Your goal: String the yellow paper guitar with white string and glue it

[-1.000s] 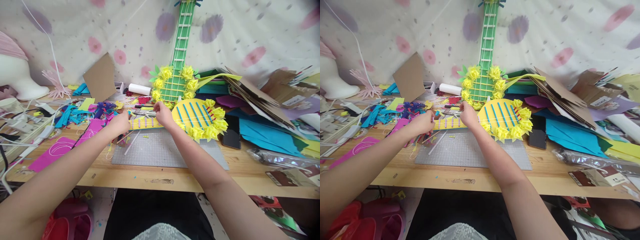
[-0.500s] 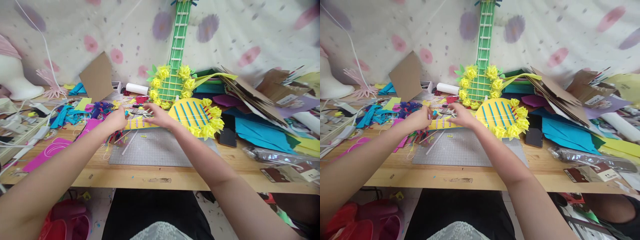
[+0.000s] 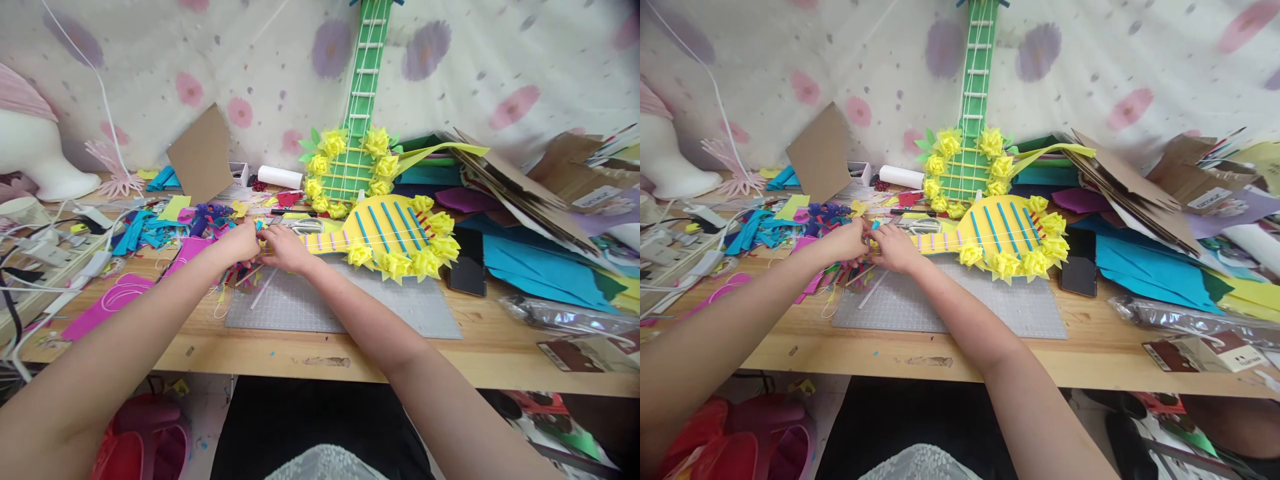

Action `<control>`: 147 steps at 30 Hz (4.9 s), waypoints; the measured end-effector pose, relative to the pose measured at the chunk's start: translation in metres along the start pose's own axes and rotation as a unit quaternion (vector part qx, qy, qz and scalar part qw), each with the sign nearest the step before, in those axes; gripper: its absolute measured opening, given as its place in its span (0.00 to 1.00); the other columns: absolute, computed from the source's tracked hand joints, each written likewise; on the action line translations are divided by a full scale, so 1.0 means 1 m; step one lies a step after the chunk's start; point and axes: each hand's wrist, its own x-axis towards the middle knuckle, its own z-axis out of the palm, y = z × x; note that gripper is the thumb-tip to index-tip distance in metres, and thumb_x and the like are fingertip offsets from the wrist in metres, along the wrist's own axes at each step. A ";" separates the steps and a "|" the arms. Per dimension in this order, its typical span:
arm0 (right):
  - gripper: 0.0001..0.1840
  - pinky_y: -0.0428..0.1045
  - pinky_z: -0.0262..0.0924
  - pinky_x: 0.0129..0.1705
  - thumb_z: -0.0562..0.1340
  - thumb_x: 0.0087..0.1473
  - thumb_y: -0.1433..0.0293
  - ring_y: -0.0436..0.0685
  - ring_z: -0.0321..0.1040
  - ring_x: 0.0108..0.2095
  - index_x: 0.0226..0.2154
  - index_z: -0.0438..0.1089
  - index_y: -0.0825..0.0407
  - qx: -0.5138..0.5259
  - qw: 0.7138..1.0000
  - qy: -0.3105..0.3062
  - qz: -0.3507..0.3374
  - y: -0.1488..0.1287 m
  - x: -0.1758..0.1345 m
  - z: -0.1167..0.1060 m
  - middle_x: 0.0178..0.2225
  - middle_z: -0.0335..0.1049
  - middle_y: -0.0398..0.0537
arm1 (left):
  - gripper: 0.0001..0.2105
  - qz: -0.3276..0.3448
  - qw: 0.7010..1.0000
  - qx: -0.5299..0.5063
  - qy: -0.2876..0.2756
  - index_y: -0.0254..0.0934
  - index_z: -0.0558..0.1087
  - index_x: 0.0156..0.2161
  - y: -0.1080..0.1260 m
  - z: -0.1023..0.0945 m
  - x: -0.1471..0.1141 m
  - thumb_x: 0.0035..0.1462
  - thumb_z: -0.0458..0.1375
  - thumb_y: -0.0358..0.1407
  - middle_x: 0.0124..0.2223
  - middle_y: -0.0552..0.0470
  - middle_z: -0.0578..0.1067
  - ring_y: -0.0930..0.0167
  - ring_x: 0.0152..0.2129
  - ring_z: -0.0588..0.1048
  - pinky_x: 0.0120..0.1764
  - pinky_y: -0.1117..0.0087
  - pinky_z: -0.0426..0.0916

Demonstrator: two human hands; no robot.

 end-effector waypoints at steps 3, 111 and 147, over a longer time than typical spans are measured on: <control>0.25 0.54 0.53 0.48 0.64 0.46 0.62 0.61 0.58 0.46 0.46 0.65 0.55 -0.013 1.000 0.005 0.009 -0.004 0.000 0.002 0.45 0.66 0.54 | 0.27 0.003 0.998 0.057 0.015 0.26 0.55 0.55 0.004 -0.001 -0.004 0.48 0.52 0.24 0.34 0.39 0.78 0.65 0.26 0.77 0.26 0.70 0.67; 0.09 0.51 0.59 0.36 0.57 0.51 0.64 0.55 0.66 0.33 0.30 0.70 0.50 0.024 0.963 0.019 0.268 0.093 -0.137 -0.141 0.32 0.72 0.48 | 0.18 0.057 0.977 0.153 0.134 0.36 0.71 0.47 -0.010 0.026 0.025 0.50 0.51 0.32 0.43 0.42 0.76 0.63 0.39 0.75 0.37 0.69 0.66; 0.15 0.54 0.58 0.33 0.62 0.43 0.62 0.59 0.65 0.31 0.34 0.73 0.52 -0.160 0.893 0.040 0.418 0.167 -0.153 -0.204 0.29 0.72 0.51 | 0.13 0.171 0.918 0.324 0.155 0.29 0.75 0.36 -0.016 0.032 0.019 0.51 0.49 0.32 0.39 0.37 0.75 0.60 0.40 0.72 0.48 0.59 0.51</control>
